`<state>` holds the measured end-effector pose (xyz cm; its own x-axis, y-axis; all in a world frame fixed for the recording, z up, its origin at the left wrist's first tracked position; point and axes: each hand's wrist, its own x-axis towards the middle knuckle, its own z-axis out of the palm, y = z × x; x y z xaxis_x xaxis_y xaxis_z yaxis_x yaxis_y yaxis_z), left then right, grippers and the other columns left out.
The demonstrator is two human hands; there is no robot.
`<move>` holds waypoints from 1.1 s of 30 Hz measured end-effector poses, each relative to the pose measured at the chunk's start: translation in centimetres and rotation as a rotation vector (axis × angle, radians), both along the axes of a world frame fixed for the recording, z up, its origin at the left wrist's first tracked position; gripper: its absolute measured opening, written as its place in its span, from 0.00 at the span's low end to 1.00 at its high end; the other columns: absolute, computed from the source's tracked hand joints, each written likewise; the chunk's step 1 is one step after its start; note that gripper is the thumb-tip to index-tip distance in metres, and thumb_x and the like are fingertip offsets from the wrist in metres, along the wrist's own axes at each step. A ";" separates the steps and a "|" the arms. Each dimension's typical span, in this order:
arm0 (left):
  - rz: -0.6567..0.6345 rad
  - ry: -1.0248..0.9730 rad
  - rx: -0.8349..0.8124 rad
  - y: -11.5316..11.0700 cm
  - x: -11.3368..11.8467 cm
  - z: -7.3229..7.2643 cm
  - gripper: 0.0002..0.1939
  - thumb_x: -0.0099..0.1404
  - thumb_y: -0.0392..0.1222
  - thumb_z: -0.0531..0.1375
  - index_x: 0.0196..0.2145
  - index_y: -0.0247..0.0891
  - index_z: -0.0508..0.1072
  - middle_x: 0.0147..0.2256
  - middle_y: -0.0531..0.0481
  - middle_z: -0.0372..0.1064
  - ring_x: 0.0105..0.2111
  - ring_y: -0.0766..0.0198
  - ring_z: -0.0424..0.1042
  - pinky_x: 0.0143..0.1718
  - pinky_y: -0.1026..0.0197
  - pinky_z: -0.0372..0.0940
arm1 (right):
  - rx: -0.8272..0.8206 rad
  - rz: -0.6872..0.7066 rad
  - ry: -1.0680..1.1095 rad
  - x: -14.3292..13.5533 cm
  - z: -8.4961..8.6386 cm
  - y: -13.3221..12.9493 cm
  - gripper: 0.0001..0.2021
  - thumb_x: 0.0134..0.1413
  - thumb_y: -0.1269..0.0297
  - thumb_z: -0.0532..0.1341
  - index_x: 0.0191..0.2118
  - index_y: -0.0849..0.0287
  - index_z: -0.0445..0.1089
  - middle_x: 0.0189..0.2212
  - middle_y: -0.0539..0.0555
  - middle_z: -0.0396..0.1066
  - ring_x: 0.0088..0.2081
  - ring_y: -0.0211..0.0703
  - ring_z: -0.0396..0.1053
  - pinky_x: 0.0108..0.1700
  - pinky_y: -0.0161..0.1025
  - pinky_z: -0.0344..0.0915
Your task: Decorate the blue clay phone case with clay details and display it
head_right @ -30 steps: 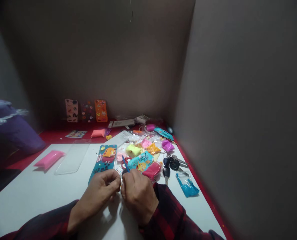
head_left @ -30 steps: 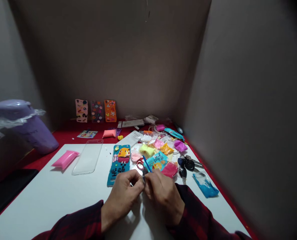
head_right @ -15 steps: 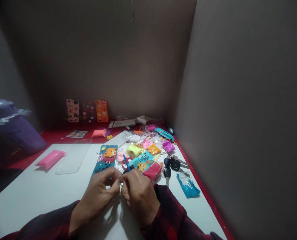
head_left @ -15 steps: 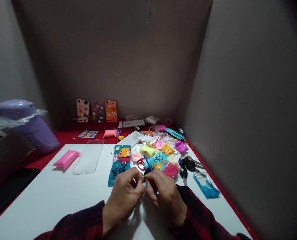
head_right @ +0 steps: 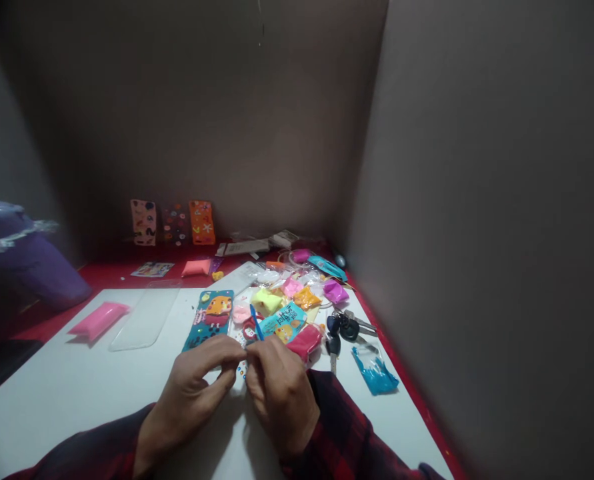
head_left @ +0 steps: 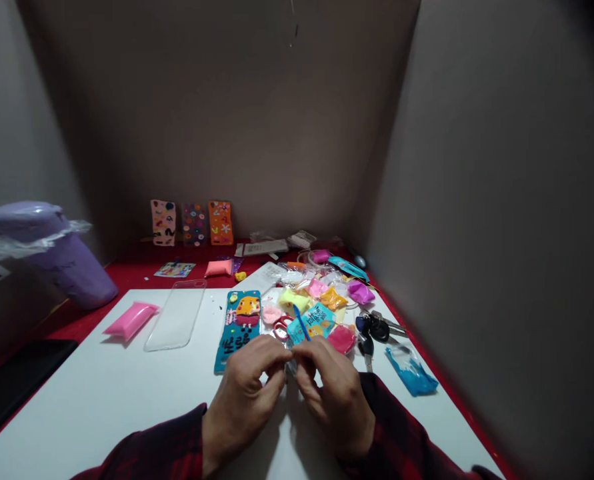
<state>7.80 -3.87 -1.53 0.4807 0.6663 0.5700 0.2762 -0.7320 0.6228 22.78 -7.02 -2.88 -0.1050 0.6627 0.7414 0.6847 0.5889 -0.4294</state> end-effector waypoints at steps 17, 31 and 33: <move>0.064 0.067 0.080 0.7 -0.9 0.1 0.07 0.65 0.29 0.52 0.31 0.37 0.65 0.28 0.51 0.67 0.29 0.66 0.66 0.32 0.65 0.63 | 0.002 0.059 0.130 1.2 1.3 -0.4 0.13 0.58 0.69 0.57 0.50 0.58 0.66 0.40 0.57 0.72 0.43 0.46 0.69 0.46 0.44 0.66; 0.044 -0.136 0.148 -0.1 -1.1 0.8 0.12 0.61 0.26 0.57 0.39 0.40 0.68 0.33 0.50 0.73 0.34 0.65 0.73 0.37 0.65 0.68 | 0.033 0.036 -0.228 1.9 0.1 1.6 0.21 0.54 0.77 0.49 0.54 0.67 0.61 0.36 0.62 0.67 0.39 0.49 0.67 0.38 0.46 0.68; 0.008 -0.119 0.186 0.1 -1.2 0.8 0.14 0.61 0.25 0.57 0.42 0.40 0.69 0.34 0.49 0.73 0.35 0.65 0.73 0.38 0.64 0.68 | 0.053 0.019 -0.243 2.0 0.2 1.7 0.19 0.55 0.76 0.49 0.53 0.67 0.62 0.36 0.62 0.67 0.38 0.49 0.67 0.37 0.46 0.68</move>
<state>6.59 -3.74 -0.75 0.3977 0.5483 0.7357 0.2151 -0.8352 0.5061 24.80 -5.37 -2.64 -0.2965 0.6196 0.7267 0.7524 0.6202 -0.2219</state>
